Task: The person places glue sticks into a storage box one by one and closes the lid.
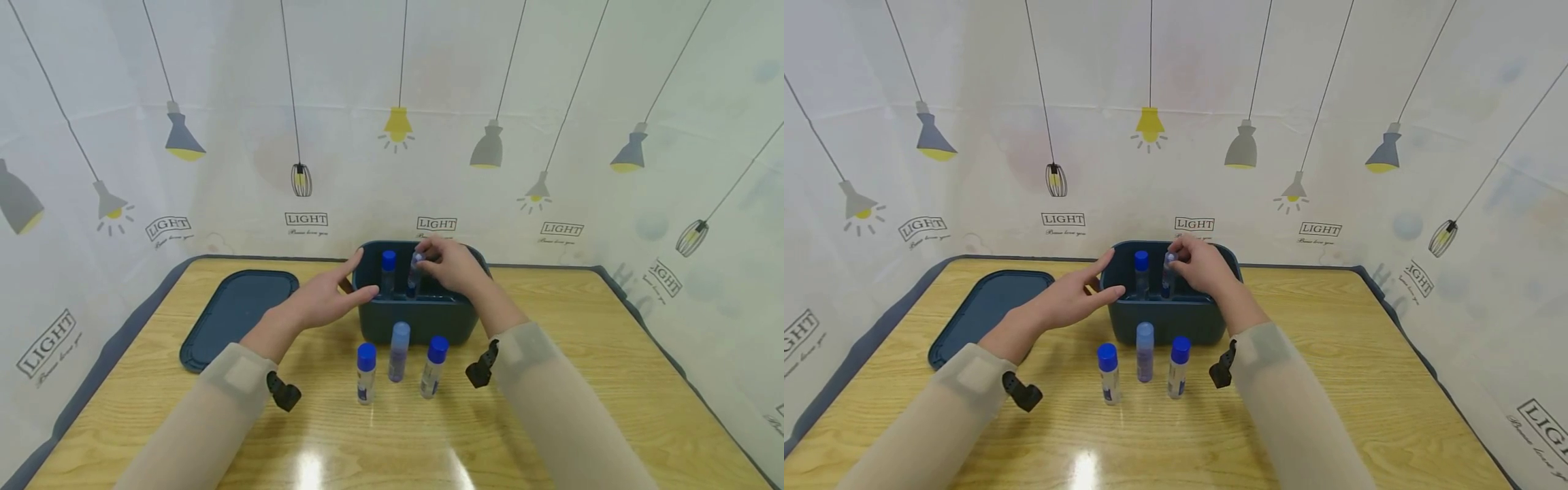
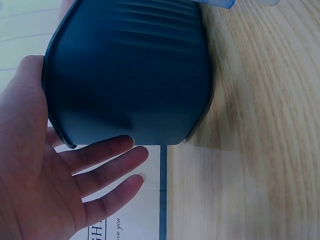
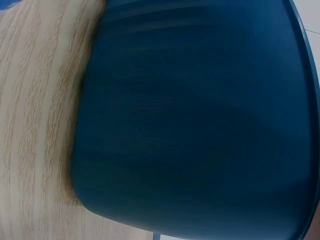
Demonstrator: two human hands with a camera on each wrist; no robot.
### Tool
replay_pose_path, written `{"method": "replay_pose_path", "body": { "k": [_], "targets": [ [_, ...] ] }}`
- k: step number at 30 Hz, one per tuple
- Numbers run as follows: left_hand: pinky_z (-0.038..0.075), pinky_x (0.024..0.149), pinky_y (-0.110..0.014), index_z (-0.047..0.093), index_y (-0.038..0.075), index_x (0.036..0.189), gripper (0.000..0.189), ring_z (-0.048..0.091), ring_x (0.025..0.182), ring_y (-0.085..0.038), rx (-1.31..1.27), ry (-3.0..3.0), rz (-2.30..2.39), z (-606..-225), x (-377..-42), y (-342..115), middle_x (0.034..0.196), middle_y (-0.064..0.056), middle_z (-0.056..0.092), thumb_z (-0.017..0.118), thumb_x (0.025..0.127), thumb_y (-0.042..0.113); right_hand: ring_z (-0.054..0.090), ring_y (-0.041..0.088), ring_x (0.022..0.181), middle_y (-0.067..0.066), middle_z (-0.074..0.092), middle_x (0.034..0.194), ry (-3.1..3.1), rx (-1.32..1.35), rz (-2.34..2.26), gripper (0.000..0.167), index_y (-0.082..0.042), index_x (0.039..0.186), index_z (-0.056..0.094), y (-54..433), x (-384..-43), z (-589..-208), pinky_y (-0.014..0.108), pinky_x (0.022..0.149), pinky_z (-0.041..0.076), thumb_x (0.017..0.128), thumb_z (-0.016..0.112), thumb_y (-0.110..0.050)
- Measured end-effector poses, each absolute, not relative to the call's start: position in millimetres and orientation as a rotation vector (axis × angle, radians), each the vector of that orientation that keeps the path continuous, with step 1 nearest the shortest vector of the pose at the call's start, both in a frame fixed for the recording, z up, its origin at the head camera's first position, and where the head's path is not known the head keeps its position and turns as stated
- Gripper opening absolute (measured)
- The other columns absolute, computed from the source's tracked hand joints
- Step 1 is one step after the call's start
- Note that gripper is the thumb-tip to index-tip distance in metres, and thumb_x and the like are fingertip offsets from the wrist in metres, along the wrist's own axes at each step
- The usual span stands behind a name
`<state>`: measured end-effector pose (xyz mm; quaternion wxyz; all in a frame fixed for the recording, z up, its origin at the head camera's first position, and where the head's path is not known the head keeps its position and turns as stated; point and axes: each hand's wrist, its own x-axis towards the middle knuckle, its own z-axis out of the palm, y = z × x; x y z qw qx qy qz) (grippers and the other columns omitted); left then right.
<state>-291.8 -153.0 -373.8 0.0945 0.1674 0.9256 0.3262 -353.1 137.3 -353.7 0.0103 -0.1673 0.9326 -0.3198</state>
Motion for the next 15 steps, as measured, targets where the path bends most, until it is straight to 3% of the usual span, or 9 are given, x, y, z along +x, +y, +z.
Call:
{"method": "replay_pose_path", "body": {
  "k": [15],
  "targets": [
    [0.057,0.102,-0.054,0.004,0.044,0.177,0.099,0.070,0.121,-0.030,0.506,2.751,0.974,-375.5,-292.2,-152.9,0.148,-0.012,0.066,0.054,0.100,0.083,0.076,0.029,0.113,0.014,0.073,0.141,2.895,-0.496,-0.923,0.041,-0.014,0.153,0.063,135.1,-349.3,-355.4,0.045,0.097,0.061,0.113,0.065,-0.023]
  ]
}}
